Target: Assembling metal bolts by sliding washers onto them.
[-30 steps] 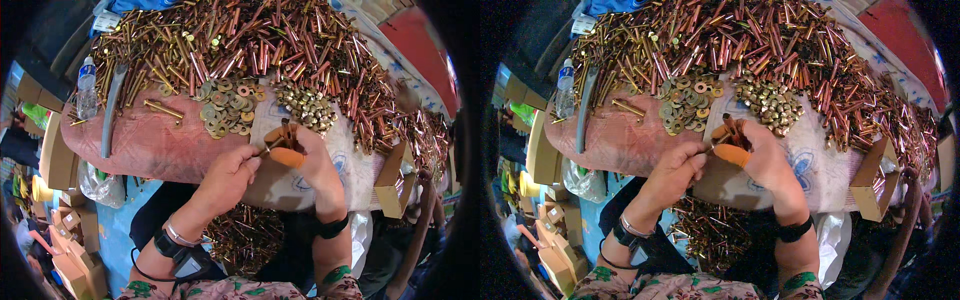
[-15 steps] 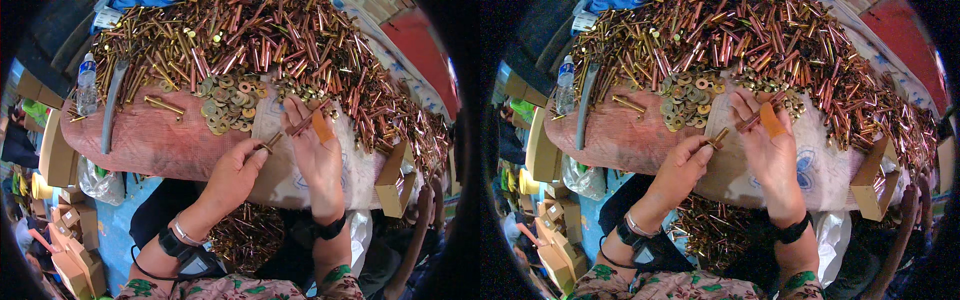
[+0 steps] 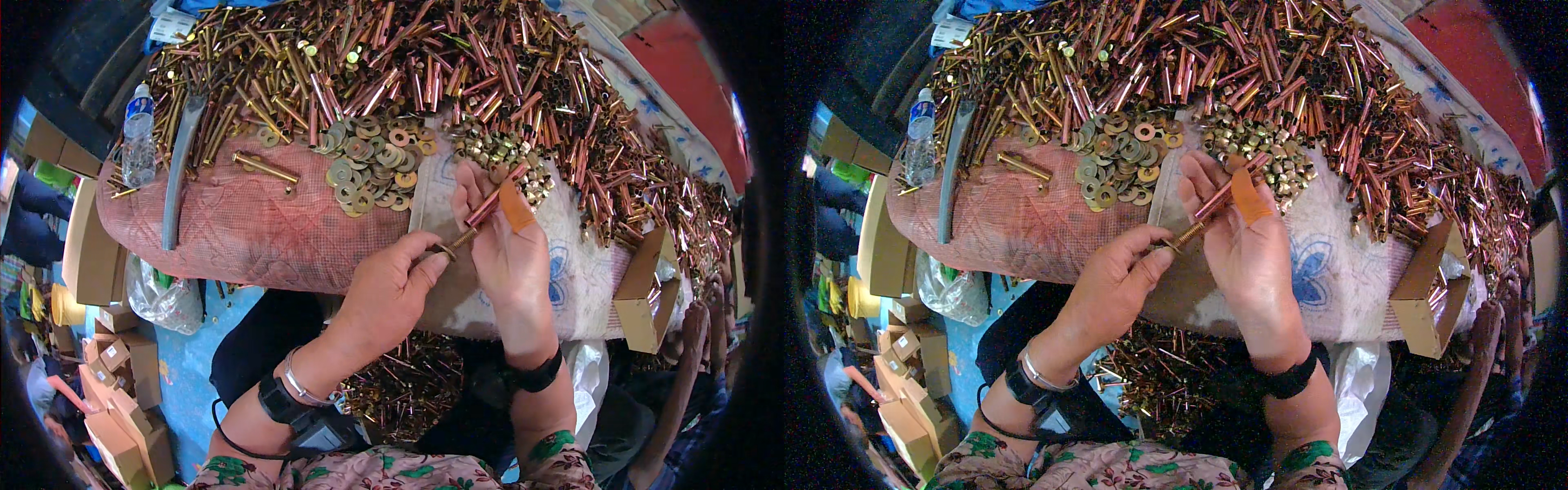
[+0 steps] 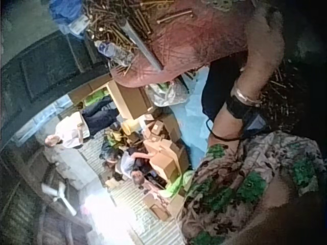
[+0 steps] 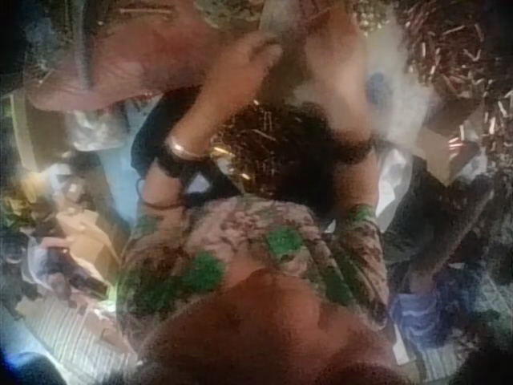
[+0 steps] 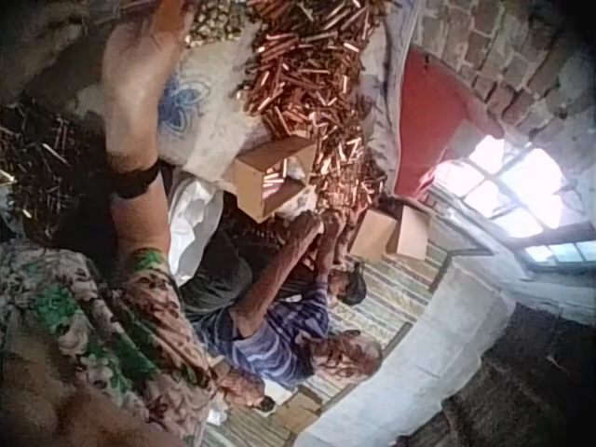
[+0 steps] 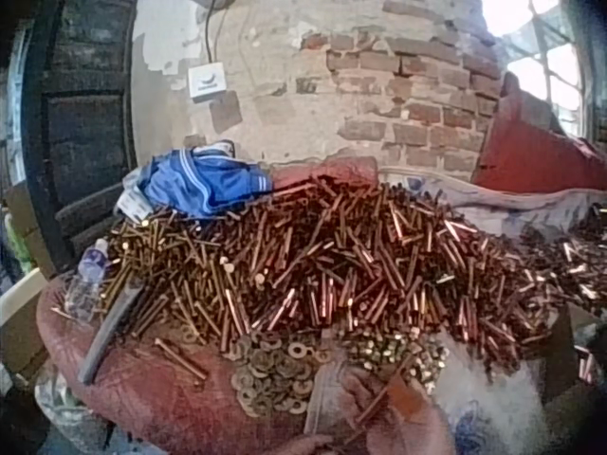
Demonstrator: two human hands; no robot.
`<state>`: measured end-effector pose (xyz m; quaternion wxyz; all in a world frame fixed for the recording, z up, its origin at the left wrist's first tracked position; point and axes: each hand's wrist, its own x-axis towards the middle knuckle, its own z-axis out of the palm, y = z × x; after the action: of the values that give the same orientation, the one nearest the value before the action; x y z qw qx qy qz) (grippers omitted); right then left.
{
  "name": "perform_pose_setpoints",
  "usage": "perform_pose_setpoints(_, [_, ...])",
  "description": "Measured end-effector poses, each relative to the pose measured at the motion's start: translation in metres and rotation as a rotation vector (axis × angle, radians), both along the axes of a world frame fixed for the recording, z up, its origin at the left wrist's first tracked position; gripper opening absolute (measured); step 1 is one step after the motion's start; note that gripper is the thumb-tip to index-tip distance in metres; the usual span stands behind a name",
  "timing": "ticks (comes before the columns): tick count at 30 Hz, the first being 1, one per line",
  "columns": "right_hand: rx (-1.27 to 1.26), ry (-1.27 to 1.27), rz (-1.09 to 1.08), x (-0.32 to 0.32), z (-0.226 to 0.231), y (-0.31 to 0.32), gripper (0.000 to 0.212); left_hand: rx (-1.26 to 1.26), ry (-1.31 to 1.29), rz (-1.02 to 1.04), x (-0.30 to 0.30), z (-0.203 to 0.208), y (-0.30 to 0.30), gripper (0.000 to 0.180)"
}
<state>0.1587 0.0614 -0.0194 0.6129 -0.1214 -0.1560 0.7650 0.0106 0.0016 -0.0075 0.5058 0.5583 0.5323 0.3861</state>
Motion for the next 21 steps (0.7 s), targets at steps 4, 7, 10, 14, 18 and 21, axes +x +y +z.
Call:
perform_pose_setpoints(4, [-0.087,0.026,0.025,0.004,0.001,-0.002,0.025,0.054,0.105,-0.003,-0.002,0.013,-0.004,0.023])
perform_pose_setpoints(7, [-0.094,0.045,0.026,0.008,0.001,-0.001,0.023,0.100,0.129,0.000,0.001,0.008,-0.002,0.022])
perform_pose_setpoints(10, [-0.095,0.043,-0.006,0.007,0.000,-0.002,0.023,0.104,0.139,0.009,-0.001,0.008,-0.003,0.022])
perform_pose_setpoints(14, [-0.048,-0.004,-0.052,0.005,0.003,-0.002,0.022,0.037,0.143,0.009,-0.003,0.011,-0.002,0.021])
perform_pose_setpoints(18, [0.004,-0.006,-0.062,-0.002,0.003,-0.006,0.024,0.086,0.181,0.030,-0.003,0.011,-0.003,0.020])
perform_pose_setpoints(21, [-0.004,-0.151,-0.121,-0.004,0.005,-0.007,0.024,0.164,0.262,0.064,-0.002,0.009,-0.003,0.019])
